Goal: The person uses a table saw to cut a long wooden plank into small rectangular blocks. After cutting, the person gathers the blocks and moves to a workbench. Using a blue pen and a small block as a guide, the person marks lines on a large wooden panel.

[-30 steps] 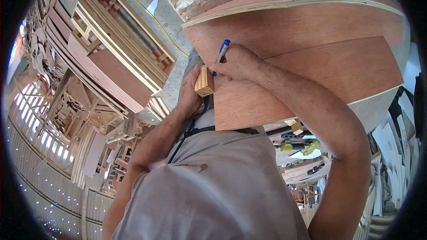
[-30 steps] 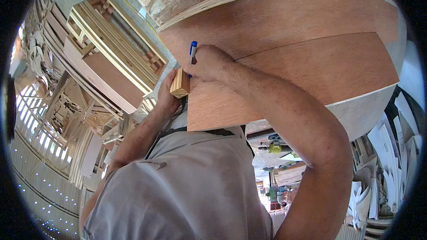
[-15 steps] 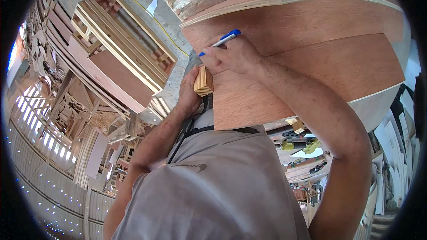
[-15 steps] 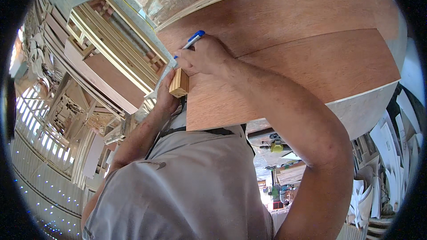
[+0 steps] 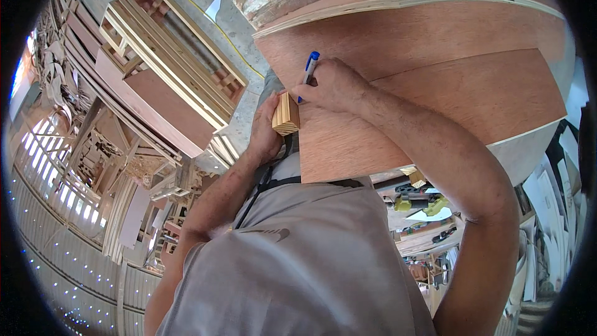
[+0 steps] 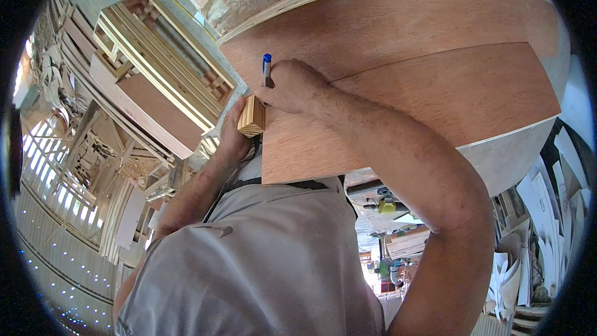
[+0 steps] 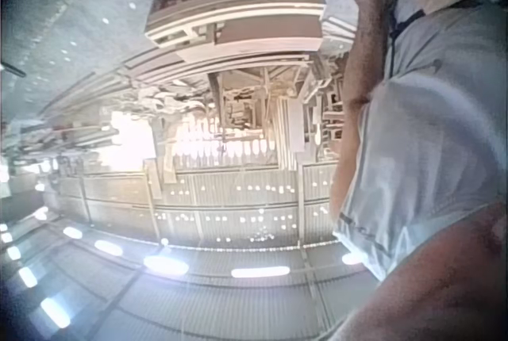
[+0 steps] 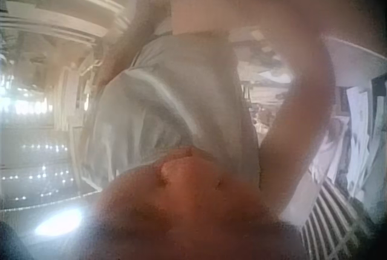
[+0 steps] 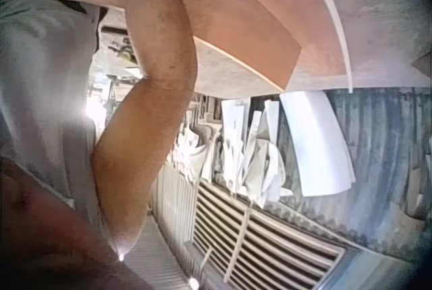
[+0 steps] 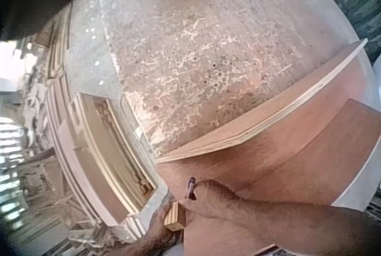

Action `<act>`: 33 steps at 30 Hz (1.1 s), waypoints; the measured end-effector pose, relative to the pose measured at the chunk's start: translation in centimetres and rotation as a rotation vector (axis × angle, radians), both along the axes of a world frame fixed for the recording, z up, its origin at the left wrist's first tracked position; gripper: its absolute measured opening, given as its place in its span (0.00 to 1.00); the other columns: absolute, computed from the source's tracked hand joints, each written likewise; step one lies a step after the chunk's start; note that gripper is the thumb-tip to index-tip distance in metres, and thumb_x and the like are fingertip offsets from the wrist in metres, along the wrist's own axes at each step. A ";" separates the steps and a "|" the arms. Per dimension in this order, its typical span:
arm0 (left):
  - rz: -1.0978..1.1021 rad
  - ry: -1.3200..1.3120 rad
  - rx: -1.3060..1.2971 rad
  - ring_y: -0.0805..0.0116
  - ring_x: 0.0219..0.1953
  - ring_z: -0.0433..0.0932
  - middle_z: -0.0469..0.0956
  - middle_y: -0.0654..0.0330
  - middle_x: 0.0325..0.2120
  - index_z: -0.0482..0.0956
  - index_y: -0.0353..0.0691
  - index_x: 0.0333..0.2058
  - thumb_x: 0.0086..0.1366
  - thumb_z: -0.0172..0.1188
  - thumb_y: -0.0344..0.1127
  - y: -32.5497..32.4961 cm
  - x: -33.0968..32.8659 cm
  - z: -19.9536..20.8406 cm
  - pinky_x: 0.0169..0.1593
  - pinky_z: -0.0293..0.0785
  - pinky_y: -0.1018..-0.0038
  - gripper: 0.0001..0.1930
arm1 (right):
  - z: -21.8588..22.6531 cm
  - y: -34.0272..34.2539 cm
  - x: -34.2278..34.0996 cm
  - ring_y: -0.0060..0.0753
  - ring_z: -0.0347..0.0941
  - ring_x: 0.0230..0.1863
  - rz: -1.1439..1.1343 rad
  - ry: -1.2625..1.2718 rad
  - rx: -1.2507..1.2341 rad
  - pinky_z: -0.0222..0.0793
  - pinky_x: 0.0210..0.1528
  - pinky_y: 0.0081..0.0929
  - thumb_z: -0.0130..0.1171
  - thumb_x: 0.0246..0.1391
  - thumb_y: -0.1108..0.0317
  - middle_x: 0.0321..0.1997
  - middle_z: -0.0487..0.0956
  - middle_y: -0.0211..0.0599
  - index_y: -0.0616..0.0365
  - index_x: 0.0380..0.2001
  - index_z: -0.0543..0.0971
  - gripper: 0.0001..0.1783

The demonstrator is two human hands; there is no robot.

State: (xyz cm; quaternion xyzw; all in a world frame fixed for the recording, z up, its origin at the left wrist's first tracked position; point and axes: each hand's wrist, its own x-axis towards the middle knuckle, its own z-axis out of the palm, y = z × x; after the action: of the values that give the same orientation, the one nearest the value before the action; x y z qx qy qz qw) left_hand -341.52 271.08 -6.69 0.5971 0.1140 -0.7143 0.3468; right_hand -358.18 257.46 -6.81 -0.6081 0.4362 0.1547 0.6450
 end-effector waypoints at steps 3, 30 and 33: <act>-0.023 0.009 0.002 0.70 0.41 0.78 0.77 0.57 0.42 0.71 0.33 0.53 0.74 0.43 0.44 0.3 0.3 -0.3 0.46 0.76 0.74 0.21 | -0.6 0.3 -0.1 0.43 0.80 0.32 -0.006 -0.014 -0.057 0.75 0.37 0.36 0.61 0.51 0.54 0.28 0.81 0.47 0.63 0.28 0.81 0.19; -0.024 0.021 0.052 0.71 0.35 0.79 0.79 0.59 0.37 0.74 0.36 0.48 0.73 0.46 0.45 0.4 0.6 -0.5 0.40 0.77 0.74 0.18 | -0.2 -0.8 -0.4 0.30 0.79 0.22 -0.061 -0.040 0.102 0.76 0.31 0.31 0.57 0.54 0.56 0.18 0.80 0.41 0.66 0.23 0.79 0.20; -0.037 0.010 0.043 0.70 0.38 0.79 0.78 0.58 0.40 0.73 0.35 0.50 0.73 0.45 0.45 0.6 0.7 -0.7 0.42 0.77 0.73 0.20 | -0.3 -0.9 -0.4 0.31 0.79 0.22 -0.043 -0.034 0.096 0.76 0.31 0.30 0.56 0.54 0.56 0.18 0.80 0.41 0.66 0.23 0.79 0.21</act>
State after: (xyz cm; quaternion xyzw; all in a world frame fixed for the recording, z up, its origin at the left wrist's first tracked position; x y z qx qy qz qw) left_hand -340.86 271.71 -7.35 0.6030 0.1199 -0.7208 0.3201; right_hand -358.55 256.58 -7.08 -0.5694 0.4303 0.1510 0.6840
